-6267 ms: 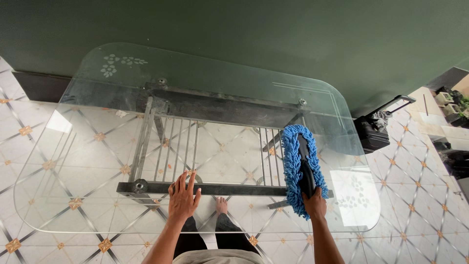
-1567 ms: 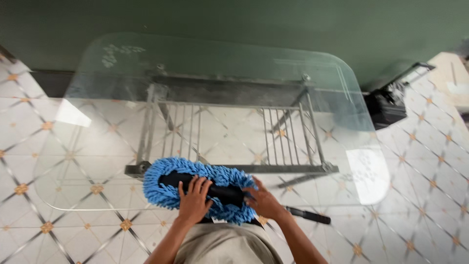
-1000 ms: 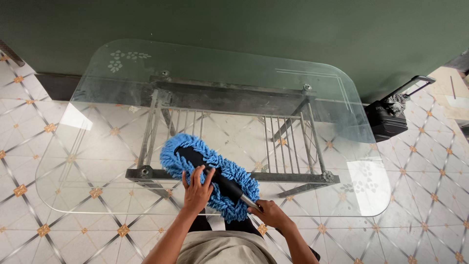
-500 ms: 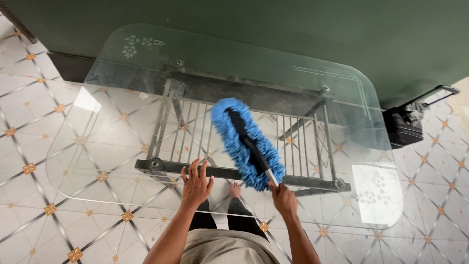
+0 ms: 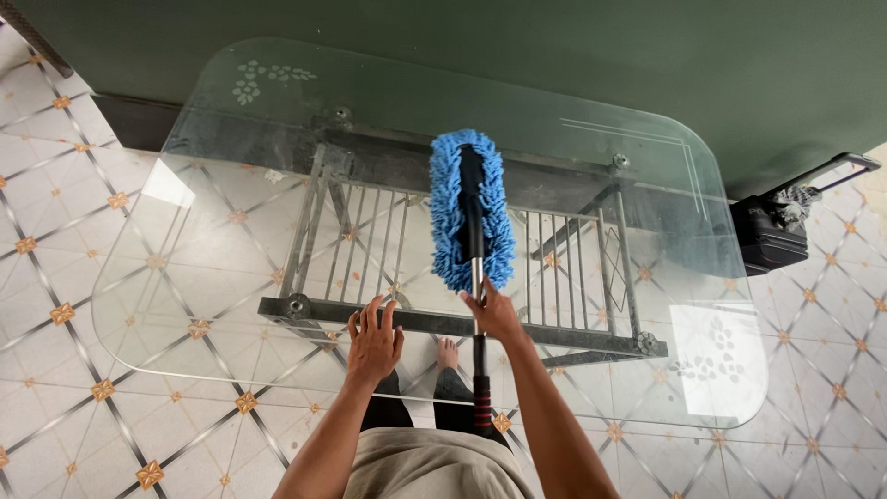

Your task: The person uses a blue microfiber duster to wipe the surface of a glass dining table. They move the duster back and forth across the glass top, covering the entire area in a repetitive cleaning motion.

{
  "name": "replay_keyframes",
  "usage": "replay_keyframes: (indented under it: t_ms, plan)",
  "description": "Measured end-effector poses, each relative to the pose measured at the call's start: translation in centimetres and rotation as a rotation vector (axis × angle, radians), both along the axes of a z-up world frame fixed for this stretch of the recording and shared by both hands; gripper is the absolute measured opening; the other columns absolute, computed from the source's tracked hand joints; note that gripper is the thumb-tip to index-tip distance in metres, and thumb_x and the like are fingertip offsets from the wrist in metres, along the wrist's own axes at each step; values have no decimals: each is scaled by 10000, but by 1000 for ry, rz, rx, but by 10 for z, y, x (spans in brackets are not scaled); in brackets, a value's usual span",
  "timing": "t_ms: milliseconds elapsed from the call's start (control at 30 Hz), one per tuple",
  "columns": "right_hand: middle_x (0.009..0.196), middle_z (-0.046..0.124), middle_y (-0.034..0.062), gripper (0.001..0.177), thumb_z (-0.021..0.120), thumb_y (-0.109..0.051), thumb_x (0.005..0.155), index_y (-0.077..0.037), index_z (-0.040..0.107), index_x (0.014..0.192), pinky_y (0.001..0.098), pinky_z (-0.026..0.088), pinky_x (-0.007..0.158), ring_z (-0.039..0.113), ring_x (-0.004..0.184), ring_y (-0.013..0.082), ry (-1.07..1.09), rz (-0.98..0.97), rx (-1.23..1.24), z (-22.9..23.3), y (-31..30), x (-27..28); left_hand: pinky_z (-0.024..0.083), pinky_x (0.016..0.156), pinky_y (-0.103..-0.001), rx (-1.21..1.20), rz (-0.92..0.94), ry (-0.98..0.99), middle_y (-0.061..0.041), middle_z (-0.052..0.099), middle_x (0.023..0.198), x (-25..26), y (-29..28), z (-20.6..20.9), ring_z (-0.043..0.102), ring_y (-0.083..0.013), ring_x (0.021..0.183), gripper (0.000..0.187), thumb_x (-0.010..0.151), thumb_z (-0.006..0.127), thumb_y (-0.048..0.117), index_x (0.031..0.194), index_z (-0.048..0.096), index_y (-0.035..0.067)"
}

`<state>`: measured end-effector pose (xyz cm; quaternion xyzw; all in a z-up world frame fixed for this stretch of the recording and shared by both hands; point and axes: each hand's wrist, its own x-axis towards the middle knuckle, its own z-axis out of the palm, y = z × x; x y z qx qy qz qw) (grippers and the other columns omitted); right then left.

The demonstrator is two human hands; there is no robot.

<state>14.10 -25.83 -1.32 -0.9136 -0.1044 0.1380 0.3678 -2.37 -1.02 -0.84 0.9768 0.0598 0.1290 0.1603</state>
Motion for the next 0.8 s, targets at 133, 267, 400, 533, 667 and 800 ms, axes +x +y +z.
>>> replay_keyframes:
  t_ms: [133,267,400,533,667,800]
  plan:
    - [1300,658,223,591,469,-505,1043,-164,533,1521,479,541,1008,689,1130,348,7,-92,82,-12,-19,-29,278,1115,-560,-26,15,-29,-158,426,1435,-1,-1,4,442,-309,1320,545,940,563,334,1423,445,110]
    - [1612,349,186,630,520,-532,995,-245,422,1547,557,262,1208,261,1520,415,-325,-120,-356,-31,-61,-48,335,1056,-560,24,107,141,-98,542,1268,22,-11,12,500,-260,1235,508,925,609,423,1341,502,151]
    - [1677,168,189,719,485,-553,999,-244,263,1609,589,113,1218,90,1555,402,-354,-59,-440,-44,-84,-74,458,921,-501,-325,72,184,-98,585,1169,75,-40,23,530,-262,1123,706,742,749,656,1181,554,138]
    - [1709,72,148,742,444,-557,1009,-264,171,1633,575,61,1220,-1,1574,360,-298,-40,-469,-42,-85,-72,550,881,-463,-656,29,206,-260,499,1286,124,-94,13,596,-373,1126,1150,627,898,627,1410,329,5]
    - [1713,16,126,744,405,-576,1021,-281,111,1638,560,23,1231,-57,1574,336,-207,-20,-495,-36,-85,-71,574,921,-441,-496,-12,329,-375,429,1319,158,-140,-6,582,-479,1167,1302,680,920,317,1534,31,-102]
    - [1716,11,123,741,388,-587,1024,-286,106,1639,556,18,1234,-64,1578,334,-193,-19,-521,-33,-84,-68,622,814,-435,-553,66,357,-406,384,1387,171,-144,-15,697,-464,997,1146,794,762,177,1587,-22,-90]
